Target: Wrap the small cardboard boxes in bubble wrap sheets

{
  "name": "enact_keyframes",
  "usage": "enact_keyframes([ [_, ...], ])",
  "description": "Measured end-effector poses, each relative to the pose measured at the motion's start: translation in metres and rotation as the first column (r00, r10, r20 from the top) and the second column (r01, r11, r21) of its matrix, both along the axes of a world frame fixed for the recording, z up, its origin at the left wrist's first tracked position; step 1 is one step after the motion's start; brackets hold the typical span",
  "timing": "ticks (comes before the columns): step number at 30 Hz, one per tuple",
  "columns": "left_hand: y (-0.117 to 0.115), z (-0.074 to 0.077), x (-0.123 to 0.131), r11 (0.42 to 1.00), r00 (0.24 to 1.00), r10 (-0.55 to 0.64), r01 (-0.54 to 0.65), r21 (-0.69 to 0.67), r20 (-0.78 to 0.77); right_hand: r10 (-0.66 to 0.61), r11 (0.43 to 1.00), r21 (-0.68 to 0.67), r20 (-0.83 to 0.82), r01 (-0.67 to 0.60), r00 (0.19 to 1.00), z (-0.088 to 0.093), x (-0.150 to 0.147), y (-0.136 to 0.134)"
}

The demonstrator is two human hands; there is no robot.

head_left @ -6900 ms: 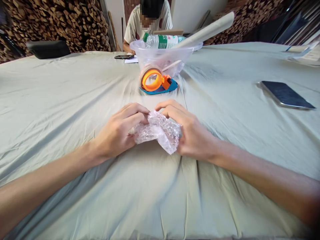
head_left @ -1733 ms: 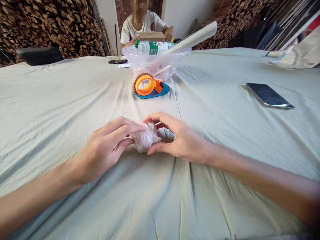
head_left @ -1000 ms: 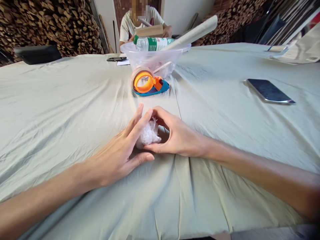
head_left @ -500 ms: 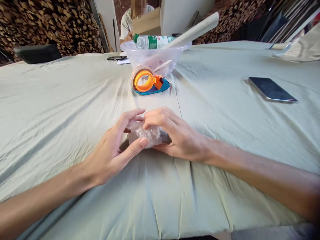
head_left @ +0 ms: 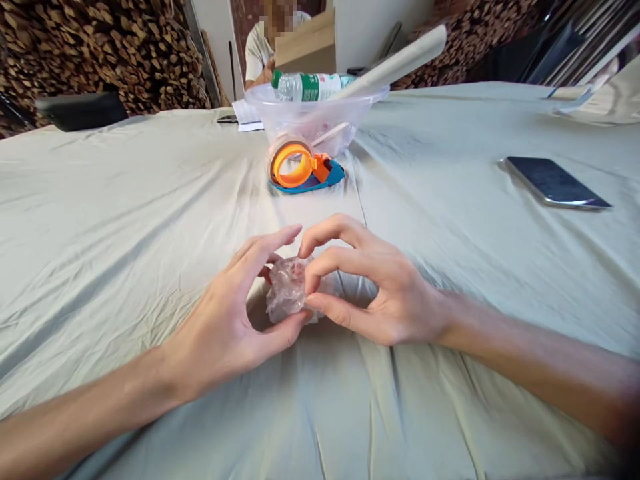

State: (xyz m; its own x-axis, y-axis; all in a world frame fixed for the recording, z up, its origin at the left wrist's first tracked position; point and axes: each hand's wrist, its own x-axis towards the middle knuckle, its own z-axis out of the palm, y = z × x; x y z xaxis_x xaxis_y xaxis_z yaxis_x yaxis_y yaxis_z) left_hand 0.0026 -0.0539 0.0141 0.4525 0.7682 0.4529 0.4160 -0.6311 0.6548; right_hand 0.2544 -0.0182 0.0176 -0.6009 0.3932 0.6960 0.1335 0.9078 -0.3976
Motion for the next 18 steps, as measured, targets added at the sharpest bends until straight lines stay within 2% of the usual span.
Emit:
enact_keyframes([
  [3,-0.001,0.001,-0.001,0.996,1.0,0.004,-0.005,-0.086,-0.007,-0.009,0.997,-0.072,-0.021,0.008,1.0,0.0,0.001,-0.003],
  [6,0.0,0.002,0.001,0.995,1.0,-0.008,0.01,-0.096,0.014,-0.055,0.991,-0.128,-0.075,0.045,0.996,0.003,0.003,-0.002],
  [7,0.0,0.002,0.001,0.996,1.0,-0.013,0.015,-0.091,0.022,-0.086,0.992,-0.1,-0.092,0.076,0.992,0.007,0.005,-0.001],
  [9,0.0,0.001,0.002,0.995,0.999,-0.025,0.028,-0.098,0.034,-0.178,0.982,0.038,-0.136,0.184,0.975,0.02,0.011,0.002],
  [11,-0.001,0.001,0.001,0.991,0.997,-0.046,0.052,-0.12,0.056,-0.292,0.926,0.172,-0.234,0.335,0.927,0.042,0.022,0.001],
  [13,-0.001,-0.001,-0.002,0.99,0.994,-0.064,0.075,-0.123,0.086,-0.419,0.861,0.193,-0.256,0.471,0.871,0.066,0.04,-0.01],
  [14,-0.001,-0.002,-0.005,0.991,0.995,-0.057,0.066,-0.117,0.081,-0.469,0.843,0.189,-0.198,0.503,0.861,0.076,0.052,-0.02],
  [16,0.0,-0.004,-0.011,0.995,0.998,-0.066,0.067,-0.08,0.013,-0.584,0.81,0.163,0.122,0.564,0.803,0.084,0.079,-0.049],
  [17,0.001,-0.006,-0.014,0.996,0.997,-0.079,0.079,-0.038,-0.007,-0.583,0.812,0.156,0.245,0.562,0.775,0.082,0.094,-0.067],
  [18,0.002,-0.008,-0.017,0.995,0.995,-0.096,0.096,0.016,-0.033,-0.526,0.849,0.151,0.319,0.506,0.788,0.076,0.108,-0.086],
])
